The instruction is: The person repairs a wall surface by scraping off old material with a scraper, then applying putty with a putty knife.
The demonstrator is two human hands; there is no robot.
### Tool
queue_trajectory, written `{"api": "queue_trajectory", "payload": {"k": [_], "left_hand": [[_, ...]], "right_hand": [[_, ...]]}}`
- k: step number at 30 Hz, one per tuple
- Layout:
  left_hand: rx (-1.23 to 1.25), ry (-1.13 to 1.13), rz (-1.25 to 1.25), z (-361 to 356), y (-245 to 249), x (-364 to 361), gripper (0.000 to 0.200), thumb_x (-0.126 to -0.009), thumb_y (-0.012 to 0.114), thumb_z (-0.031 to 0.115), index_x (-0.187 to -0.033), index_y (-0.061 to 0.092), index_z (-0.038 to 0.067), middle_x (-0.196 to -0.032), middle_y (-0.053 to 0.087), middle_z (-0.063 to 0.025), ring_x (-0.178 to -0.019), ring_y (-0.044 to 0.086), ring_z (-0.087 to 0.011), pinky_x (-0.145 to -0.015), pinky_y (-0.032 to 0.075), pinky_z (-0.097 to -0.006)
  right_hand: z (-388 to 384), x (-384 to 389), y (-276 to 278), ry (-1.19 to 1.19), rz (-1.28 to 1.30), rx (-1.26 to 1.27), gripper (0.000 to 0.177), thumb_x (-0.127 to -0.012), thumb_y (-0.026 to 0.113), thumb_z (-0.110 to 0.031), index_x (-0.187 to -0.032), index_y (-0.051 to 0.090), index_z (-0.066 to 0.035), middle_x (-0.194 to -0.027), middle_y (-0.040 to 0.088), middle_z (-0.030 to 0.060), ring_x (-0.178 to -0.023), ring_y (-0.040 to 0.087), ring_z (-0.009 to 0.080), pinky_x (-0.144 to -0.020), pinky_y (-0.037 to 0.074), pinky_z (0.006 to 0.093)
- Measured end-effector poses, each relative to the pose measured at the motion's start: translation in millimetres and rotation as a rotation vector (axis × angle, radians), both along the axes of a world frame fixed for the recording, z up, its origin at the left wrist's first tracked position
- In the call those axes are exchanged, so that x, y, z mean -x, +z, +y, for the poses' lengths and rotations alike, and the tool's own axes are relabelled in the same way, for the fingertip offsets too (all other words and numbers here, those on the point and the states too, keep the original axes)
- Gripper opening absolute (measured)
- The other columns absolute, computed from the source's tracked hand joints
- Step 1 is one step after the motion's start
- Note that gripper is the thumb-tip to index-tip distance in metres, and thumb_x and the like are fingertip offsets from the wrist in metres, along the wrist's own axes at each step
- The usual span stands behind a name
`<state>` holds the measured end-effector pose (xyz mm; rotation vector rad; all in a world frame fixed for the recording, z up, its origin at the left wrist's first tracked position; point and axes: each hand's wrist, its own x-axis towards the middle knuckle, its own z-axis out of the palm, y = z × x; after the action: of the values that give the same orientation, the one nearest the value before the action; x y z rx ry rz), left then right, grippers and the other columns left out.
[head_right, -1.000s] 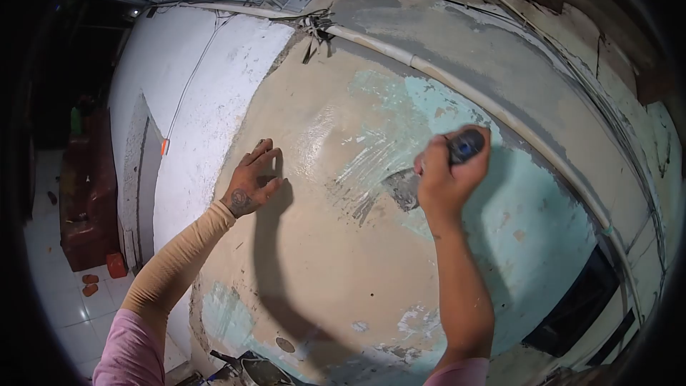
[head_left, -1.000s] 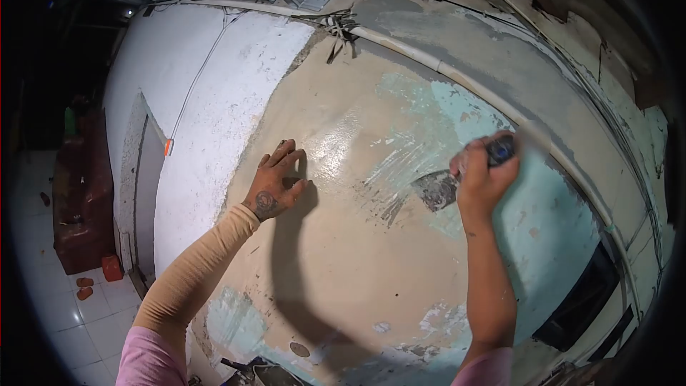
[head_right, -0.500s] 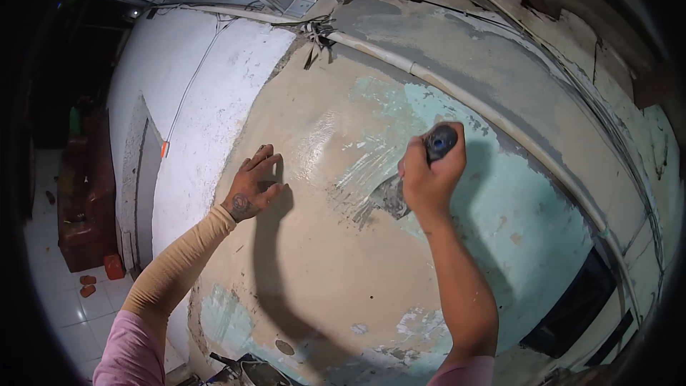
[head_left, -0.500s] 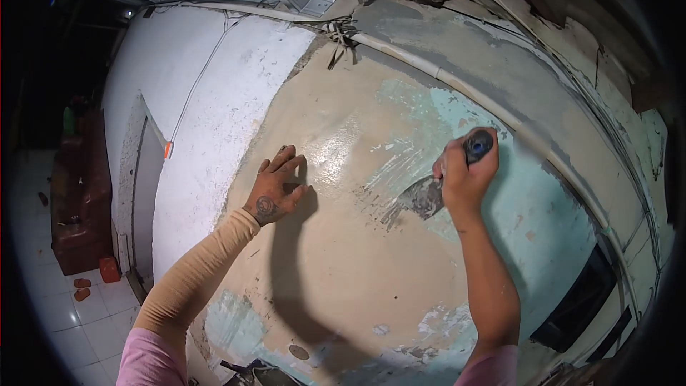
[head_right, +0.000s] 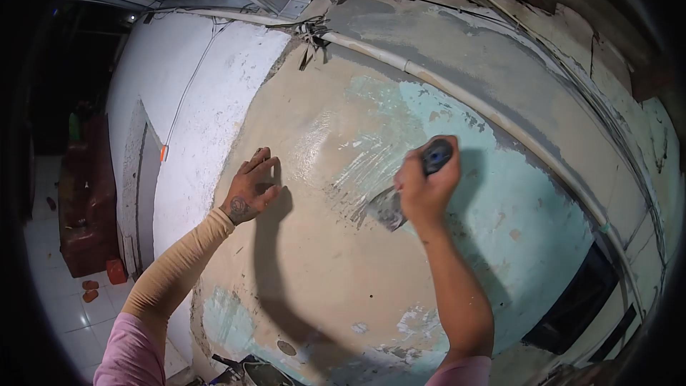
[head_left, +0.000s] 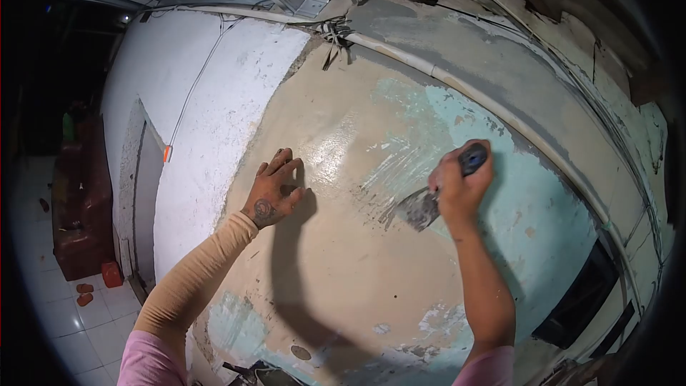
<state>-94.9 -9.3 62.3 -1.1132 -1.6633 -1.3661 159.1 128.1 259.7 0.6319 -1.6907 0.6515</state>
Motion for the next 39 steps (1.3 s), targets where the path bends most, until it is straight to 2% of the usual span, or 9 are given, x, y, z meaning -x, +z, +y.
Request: {"api": "queue_trajectory", "payload": {"k": [3,8,11,21,25,29,32,36,39], "left_hand": [[0.002,0.035,0.024,-6,0,2,0.067,-0.085,0.072,0.029,-0.145,0.052,0.005,-0.158,0.037,-0.0229,-0.147,0.035,-0.0401,-0.119,0.032,-0.0509],[-0.017,-0.002,-0.017,-2,-1,-2,0.068,-0.085,0.074,0.026,-0.146,0.051,0.005,-0.159,0.036,-0.022,-0.146,0.036,-0.0394,-0.117,0.039,-0.0457],[0.077,0.05,0.034,-10,-4,-4,0.069,-0.085,0.075,0.026,-0.147,0.05,0.006,-0.16,0.036,-0.0215,-0.146,0.037,-0.0386,-0.116,0.04,-0.0456],[0.038,0.044,0.0,-1,-14,-13,0.067,-0.086,0.074,0.025,-0.146,0.05,0.006,-0.16,0.037,-0.0196,-0.148,0.034,-0.0384,-0.119,0.037,-0.047],[0.036,0.018,0.002,-2,-23,-12,0.068,-0.085,0.074,0.023,-0.146,0.05,0.007,-0.16,0.036,-0.0198,-0.149,0.031,-0.0378,-0.12,0.034,-0.0474],[0.058,-0.025,-0.022,-2,-27,-15,0.069,-0.085,0.073,0.024,-0.148,0.049,0.007,-0.161,0.034,-0.0199,-0.151,0.028,-0.0372,-0.122,0.03,-0.0486],[0.086,-0.013,-0.037,-8,-21,-17,0.07,-0.086,0.072,0.026,-0.149,0.048,0.007,-0.162,0.033,-0.0195,-0.152,0.027,-0.0371,-0.122,0.026,-0.0515],[0.061,0.004,-0.04,-2,-23,-18,0.071,-0.086,0.072,0.028,-0.15,0.046,0.008,-0.162,0.033,-0.0183,-0.152,0.026,-0.0368,-0.123,0.022,-0.0567],[0.093,-0.01,-0.038,-5,-25,-15,0.072,-0.085,0.072,0.027,-0.151,0.046,0.01,-0.163,0.033,-0.0176,-0.153,0.026,-0.0364,-0.123,0.02,-0.0582]], "right_hand": [[24,-21,40,0.063,0.21,0.089,0.019,-0.089,0.052,0.008,-0.098,0.043,-0.006,-0.067,0.051,0.0039,-0.048,0.048,0.0104,-0.044,0.045,0.0288],[14,0,-5,-0.117,0.099,-0.184,0.021,-0.086,0.057,0.008,-0.098,0.046,-0.007,-0.075,0.055,0.004,-0.056,0.053,0.0092,-0.047,0.047,0.0271],[8,-24,28,0.014,0.249,0.035,0.02,-0.087,0.056,0.007,-0.095,0.043,-0.005,-0.076,0.055,0.0049,-0.05,0.05,0.0103,-0.046,0.047,0.0279],[20,-9,-11,-0.014,0.032,0.082,0.019,-0.089,0.055,0.005,-0.098,0.042,-0.006,-0.066,0.05,0.0025,-0.047,0.049,0.0118,-0.044,0.045,0.0305],[27,-27,21,0.059,0.212,0.168,0.02,-0.09,0.053,0.006,-0.1,0.041,-0.006,-0.065,0.049,0.0025,-0.046,0.046,0.011,-0.043,0.044,0.031],[-3,-9,-11,-0.063,0.107,-0.071,0.017,-0.09,0.054,0.006,-0.097,0.043,-0.004,-0.063,0.05,0.0035,-0.049,0.05,0.0103,-0.046,0.045,0.0285],[18,-28,30,0.076,0.211,0.122,0.022,-0.088,0.055,0.008,-0.1,0.043,-0.006,-0.069,0.051,0.0038,-0.049,0.051,0.0104,-0.045,0.045,0.0281],[-3,3,-34,-0.109,0.013,-0.01,0.013,-0.09,0.052,0.002,-0.085,0.043,-0.007,-0.063,0.048,0.0022,-0.047,0.043,0.0095,-0.045,0.043,0.0297],[25,-22,25,0.062,0.217,0.106,0.016,-0.089,0.056,0.003,-0.095,0.045,-0.006,-0.066,0.051,0.0016,-0.048,0.05,0.0101,-0.045,0.044,0.0283]]}}
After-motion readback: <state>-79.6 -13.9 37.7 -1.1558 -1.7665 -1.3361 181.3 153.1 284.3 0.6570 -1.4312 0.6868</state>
